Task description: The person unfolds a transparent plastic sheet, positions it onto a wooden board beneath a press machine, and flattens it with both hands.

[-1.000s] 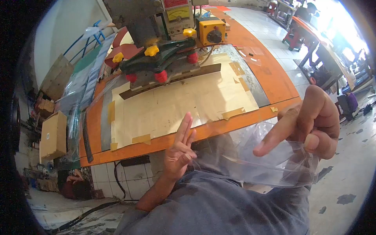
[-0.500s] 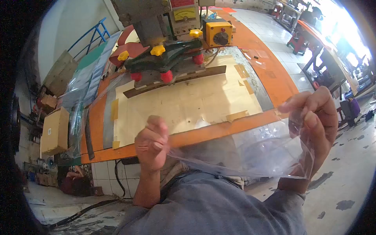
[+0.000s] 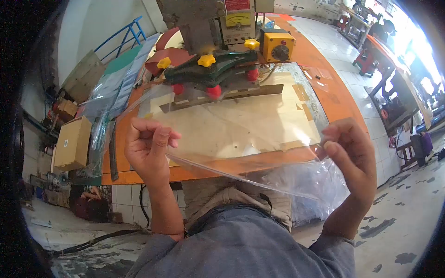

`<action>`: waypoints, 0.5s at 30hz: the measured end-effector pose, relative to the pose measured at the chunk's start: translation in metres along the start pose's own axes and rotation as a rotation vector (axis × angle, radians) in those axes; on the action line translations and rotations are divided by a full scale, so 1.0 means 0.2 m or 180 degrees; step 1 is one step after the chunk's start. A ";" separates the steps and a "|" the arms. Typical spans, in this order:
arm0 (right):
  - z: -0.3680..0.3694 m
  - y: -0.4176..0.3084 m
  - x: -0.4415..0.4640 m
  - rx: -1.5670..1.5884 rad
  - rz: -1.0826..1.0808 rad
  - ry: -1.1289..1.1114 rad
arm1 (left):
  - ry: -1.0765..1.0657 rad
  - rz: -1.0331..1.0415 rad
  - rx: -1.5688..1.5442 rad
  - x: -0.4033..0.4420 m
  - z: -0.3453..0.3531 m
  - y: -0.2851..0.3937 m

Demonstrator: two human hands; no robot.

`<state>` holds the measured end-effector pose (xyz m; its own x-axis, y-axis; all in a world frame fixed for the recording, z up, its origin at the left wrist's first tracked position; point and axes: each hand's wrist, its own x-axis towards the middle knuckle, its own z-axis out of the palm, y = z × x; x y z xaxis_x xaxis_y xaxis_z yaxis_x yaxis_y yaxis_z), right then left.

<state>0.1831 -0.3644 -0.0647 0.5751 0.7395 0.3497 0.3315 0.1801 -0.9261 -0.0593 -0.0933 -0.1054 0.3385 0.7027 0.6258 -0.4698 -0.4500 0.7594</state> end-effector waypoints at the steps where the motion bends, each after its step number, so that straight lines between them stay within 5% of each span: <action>1: 0.01 0.00 0.00 -0.0415 0.0020 -0.0153 | 0.0012 0.0013 0.0007 0.00 0.00 0.01; 3: 0.00 -0.02 0.02 -0.1223 -0.0123 -0.0489 | -0.0162 0.0024 0.0530 -0.03 0.00 0.02; 15: 0.35 -0.06 0.28 -0.1352 -0.1127 -0.1565 | -0.0831 -0.0142 0.0611 -0.08 0.07 0.04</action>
<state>0.1584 -0.2807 -0.0437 0.0117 0.9069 0.4212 0.7533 0.2691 -0.6002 -0.0570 -0.1161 -0.1060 0.5645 0.5702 0.5968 -0.2960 -0.5351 0.7912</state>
